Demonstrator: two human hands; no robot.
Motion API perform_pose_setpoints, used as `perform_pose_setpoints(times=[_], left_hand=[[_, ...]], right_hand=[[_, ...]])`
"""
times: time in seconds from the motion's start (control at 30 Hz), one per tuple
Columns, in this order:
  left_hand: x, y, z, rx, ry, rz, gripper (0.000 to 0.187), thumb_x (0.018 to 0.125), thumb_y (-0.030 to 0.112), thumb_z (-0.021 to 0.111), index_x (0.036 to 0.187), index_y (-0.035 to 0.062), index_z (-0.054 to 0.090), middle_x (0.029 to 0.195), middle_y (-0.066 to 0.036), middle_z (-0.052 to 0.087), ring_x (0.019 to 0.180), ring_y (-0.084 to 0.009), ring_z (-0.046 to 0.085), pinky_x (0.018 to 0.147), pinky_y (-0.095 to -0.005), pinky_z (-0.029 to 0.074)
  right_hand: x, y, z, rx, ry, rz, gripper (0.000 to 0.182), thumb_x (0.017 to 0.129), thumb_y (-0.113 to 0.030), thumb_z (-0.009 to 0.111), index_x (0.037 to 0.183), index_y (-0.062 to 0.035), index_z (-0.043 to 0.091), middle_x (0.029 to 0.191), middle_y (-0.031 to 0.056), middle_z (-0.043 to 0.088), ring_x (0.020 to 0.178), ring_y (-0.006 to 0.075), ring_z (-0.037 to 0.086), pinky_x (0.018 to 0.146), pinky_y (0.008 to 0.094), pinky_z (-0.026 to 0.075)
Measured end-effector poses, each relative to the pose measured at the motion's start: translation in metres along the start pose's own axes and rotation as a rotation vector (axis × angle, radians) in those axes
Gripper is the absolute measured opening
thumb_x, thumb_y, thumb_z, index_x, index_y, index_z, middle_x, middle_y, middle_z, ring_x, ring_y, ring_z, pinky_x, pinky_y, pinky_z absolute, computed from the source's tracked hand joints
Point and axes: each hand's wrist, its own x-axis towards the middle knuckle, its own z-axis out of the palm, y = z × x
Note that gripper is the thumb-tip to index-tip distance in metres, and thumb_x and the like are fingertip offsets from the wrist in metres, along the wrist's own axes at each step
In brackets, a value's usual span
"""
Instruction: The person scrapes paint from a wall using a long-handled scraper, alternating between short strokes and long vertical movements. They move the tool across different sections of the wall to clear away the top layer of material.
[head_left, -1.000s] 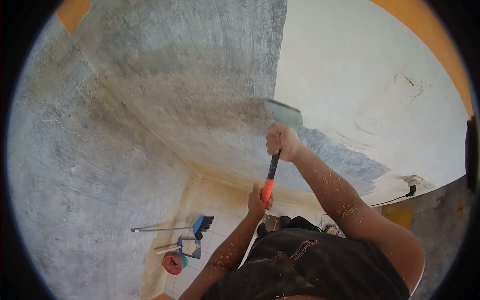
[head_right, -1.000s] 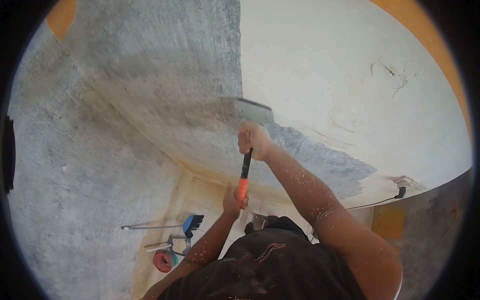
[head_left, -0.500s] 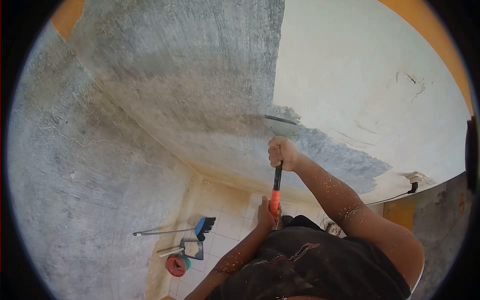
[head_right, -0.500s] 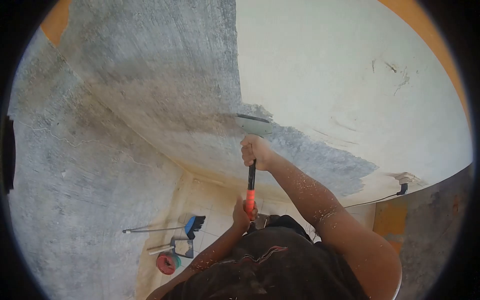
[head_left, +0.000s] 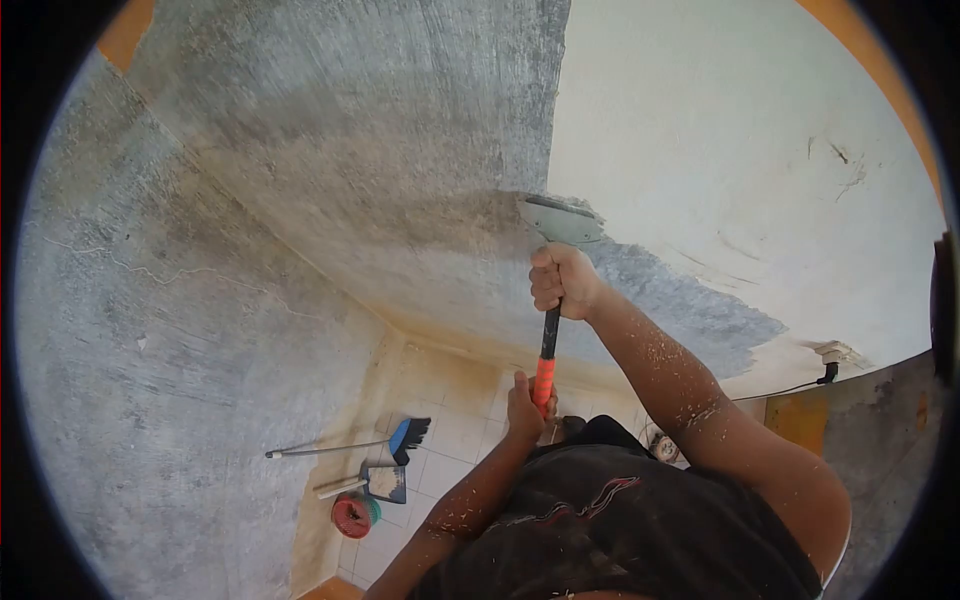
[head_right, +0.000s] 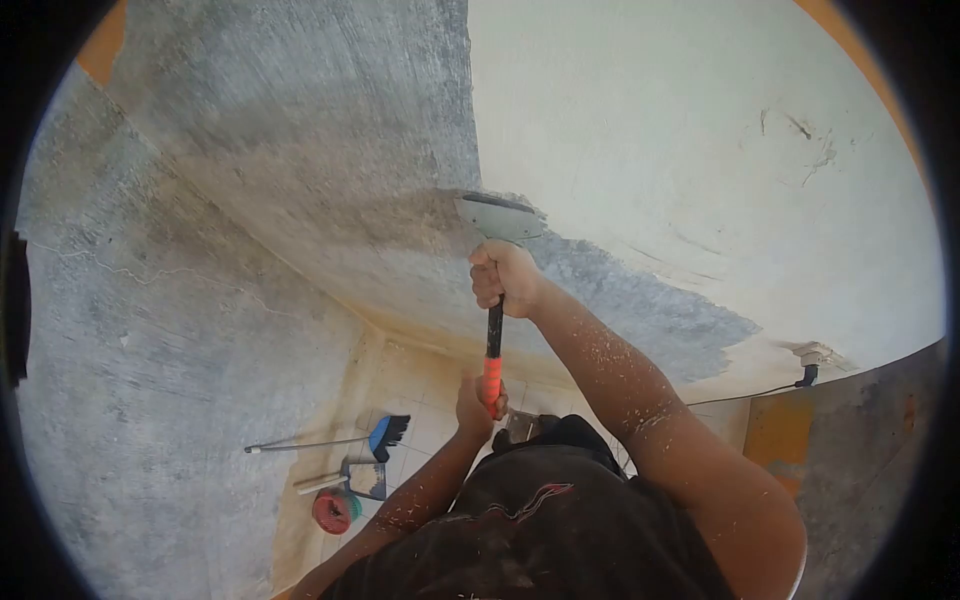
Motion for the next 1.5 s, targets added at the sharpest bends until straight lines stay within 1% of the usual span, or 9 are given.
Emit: perform_pose_setpoints(times=[0.37, 0.43, 0.63, 0.73, 0.97, 1.17, 1.27, 1.43, 1.5], left_hand=[[-0.007, 0.002, 0.003, 0.03, 0.032, -0.004, 0.066, 0.09, 0.056, 0.013, 0.068, 0.0061, 0.051, 0.049, -0.001, 0.045, 0.037, -0.0111, 0.039, 0.038, -0.0236, 0.032], [-0.012, -0.004, 0.008, -0.045, 0.004, -0.077, 0.066, 0.09, 0.055, 0.012, 0.068, 0.0057, 0.051, 0.048, -0.001, 0.044, 0.038, -0.0108, 0.039, 0.038, -0.0238, 0.032], [-0.003, 0.003, 0.002, 0.071, -0.02, 0.035, 0.063, 0.087, 0.06, 0.016, 0.073, 0.0071, 0.047, 0.048, -0.001, 0.04, 0.039, -0.0127, 0.034, 0.039, -0.0253, 0.027], [-0.008, -0.003, 0.008, -0.041, 0.037, -0.08, 0.066, 0.09, 0.057, 0.014, 0.068, 0.006, 0.05, 0.047, -0.001, 0.043, 0.036, -0.01, 0.037, 0.036, -0.0229, 0.03], [-0.01, 0.015, 0.01, 0.021, 0.023, 0.003, 0.065, 0.087, 0.06, 0.015, 0.072, 0.0062, 0.047, 0.047, -0.002, 0.039, 0.038, -0.0129, 0.033, 0.038, -0.0256, 0.027], [-0.002, 0.008, 0.013, 0.044, 0.053, -0.072, 0.064, 0.087, 0.061, 0.017, 0.072, 0.0063, 0.047, 0.047, -0.002, 0.039, 0.038, -0.0127, 0.034, 0.038, -0.0253, 0.027], [-0.004, 0.012, 0.008, 0.07, 0.024, 0.02, 0.062, 0.088, 0.058, 0.019, 0.072, 0.0057, 0.047, 0.047, -0.002, 0.04, 0.037, -0.0128, 0.034, 0.037, -0.0258, 0.028], [-0.011, -0.01, 0.001, 0.03, 0.061, -0.124, 0.061, 0.091, 0.053, 0.019, 0.069, 0.0063, 0.051, 0.047, -0.002, 0.043, 0.036, -0.0116, 0.039, 0.037, -0.0246, 0.033], [0.003, -0.008, -0.001, 0.062, 0.019, 0.007, 0.061, 0.091, 0.052, 0.02, 0.069, 0.0052, 0.051, 0.046, -0.002, 0.042, 0.036, -0.0121, 0.039, 0.037, -0.025, 0.033]], right_hand=[[-0.004, 0.0, 0.002, 0.008, -0.002, -0.012, 0.035, 0.075, -0.019, 0.048, 0.049, -0.0202, 0.024, 0.043, -0.0061, 0.022, 0.036, 0.0079, 0.022, 0.037, 0.0248, 0.021], [-0.005, 0.001, -0.001, 0.01, -0.024, 0.043, 0.035, 0.074, -0.018, 0.049, 0.05, -0.02, 0.024, 0.044, -0.0064, 0.022, 0.036, 0.0078, 0.021, 0.037, 0.0249, 0.021], [-0.005, -0.004, 0.005, 0.001, 0.008, -0.007, 0.035, 0.073, -0.017, 0.05, 0.051, -0.0201, 0.023, 0.045, -0.006, 0.022, 0.037, 0.008, 0.021, 0.037, 0.0253, 0.02], [-0.005, 0.001, 0.001, -0.013, 0.03, 0.017, 0.035, 0.073, -0.017, 0.05, 0.051, -0.0201, 0.023, 0.046, -0.0058, 0.021, 0.037, 0.0082, 0.02, 0.037, 0.0254, 0.02], [-0.007, -0.007, 0.012, 0.003, -0.006, -0.02, 0.037, 0.074, -0.016, 0.048, 0.049, -0.0202, 0.022, 0.044, -0.0062, 0.022, 0.036, 0.008, 0.02, 0.037, 0.0247, 0.019], [-0.007, -0.011, 0.012, -0.018, 0.023, 0.003, 0.035, 0.074, -0.017, 0.049, 0.051, -0.0204, 0.023, 0.045, -0.0057, 0.022, 0.036, 0.0082, 0.021, 0.037, 0.025, 0.02], [-0.008, -0.007, 0.01, 0.022, 0.0, -0.029, 0.035, 0.074, -0.017, 0.049, 0.051, -0.0197, 0.023, 0.045, -0.005, 0.022, 0.036, 0.0091, 0.021, 0.037, 0.025, 0.02], [-0.004, 0.014, -0.014, 0.036, 0.069, -0.024, 0.033, 0.074, -0.017, 0.05, 0.052, -0.0181, 0.025, 0.045, -0.0044, 0.022, 0.036, 0.0098, 0.021, 0.037, 0.0257, 0.02], [-0.002, 0.006, -0.011, 0.028, 0.07, -0.015, 0.032, 0.074, -0.017, 0.05, 0.053, -0.0174, 0.026, 0.046, -0.0042, 0.023, 0.037, 0.0098, 0.022, 0.037, 0.0261, 0.02]])
